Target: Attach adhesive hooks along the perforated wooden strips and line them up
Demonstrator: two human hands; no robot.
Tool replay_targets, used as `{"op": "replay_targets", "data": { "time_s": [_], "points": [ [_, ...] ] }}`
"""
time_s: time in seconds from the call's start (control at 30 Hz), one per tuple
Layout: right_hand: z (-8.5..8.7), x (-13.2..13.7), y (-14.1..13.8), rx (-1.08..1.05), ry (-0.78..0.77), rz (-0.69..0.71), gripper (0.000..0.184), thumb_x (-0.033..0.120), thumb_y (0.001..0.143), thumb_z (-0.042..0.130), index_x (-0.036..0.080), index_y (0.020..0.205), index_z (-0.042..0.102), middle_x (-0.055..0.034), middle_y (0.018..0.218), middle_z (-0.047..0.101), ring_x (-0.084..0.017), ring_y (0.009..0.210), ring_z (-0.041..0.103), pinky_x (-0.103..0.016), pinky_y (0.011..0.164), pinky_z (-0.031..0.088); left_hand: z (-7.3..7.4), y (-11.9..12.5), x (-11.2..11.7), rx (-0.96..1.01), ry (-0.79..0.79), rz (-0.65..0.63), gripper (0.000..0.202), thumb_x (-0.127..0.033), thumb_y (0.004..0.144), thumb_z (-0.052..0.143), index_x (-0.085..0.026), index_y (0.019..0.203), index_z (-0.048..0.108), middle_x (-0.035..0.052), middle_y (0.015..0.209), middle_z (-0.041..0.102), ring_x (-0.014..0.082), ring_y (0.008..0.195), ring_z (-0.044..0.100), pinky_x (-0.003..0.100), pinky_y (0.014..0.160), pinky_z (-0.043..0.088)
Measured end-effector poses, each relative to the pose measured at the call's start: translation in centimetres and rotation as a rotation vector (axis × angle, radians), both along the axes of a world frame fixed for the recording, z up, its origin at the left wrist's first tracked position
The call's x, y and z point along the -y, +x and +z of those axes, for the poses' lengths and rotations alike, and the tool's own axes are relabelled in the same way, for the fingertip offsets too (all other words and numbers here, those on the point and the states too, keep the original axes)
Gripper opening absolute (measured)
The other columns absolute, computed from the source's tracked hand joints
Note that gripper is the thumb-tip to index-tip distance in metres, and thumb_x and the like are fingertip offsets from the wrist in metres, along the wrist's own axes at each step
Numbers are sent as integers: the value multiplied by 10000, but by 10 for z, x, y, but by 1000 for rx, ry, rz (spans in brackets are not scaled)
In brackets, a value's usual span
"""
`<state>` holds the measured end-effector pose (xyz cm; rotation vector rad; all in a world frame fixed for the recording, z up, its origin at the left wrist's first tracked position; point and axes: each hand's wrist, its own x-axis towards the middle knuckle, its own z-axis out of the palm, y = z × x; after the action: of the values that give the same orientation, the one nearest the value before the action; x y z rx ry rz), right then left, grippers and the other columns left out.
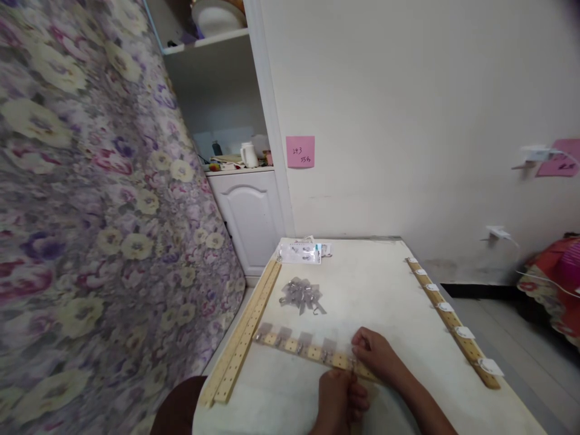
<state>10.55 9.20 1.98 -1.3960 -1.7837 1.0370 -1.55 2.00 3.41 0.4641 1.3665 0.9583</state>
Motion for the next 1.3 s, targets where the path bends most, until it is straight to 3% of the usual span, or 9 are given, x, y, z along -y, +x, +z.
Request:
{"op": "replay_targets", "data": {
  "time_s": [0.23,0.8,1.3],
  "points": [
    [-1,1,2,4,-8,1,85,164,636,515,197,694,567,46,582,527,-123,584,472,-242,557,337,-1,0,1,-8,17,1,105,-273,626,516,-169,617,507,10,459,565,96,339,467,211,397,178],
    [2,3,6,-81,-72,53,139,181,625,588,181,763,574,48,639,517,-118,617,480,-245,577,363,-4,5,1,-36,35,11,72,-190,652,457,-176,587,483,-9,432,541,77,309,444,197,372,155],
    [-1,3,6,-24,-93,40,188,163,585,622,179,766,575,34,663,559,-120,627,515,-236,577,378,-5,5,0,-48,35,6,116,-171,724,405,-168,642,487,-10,450,555,70,302,443,184,349,190]
  ]
}}
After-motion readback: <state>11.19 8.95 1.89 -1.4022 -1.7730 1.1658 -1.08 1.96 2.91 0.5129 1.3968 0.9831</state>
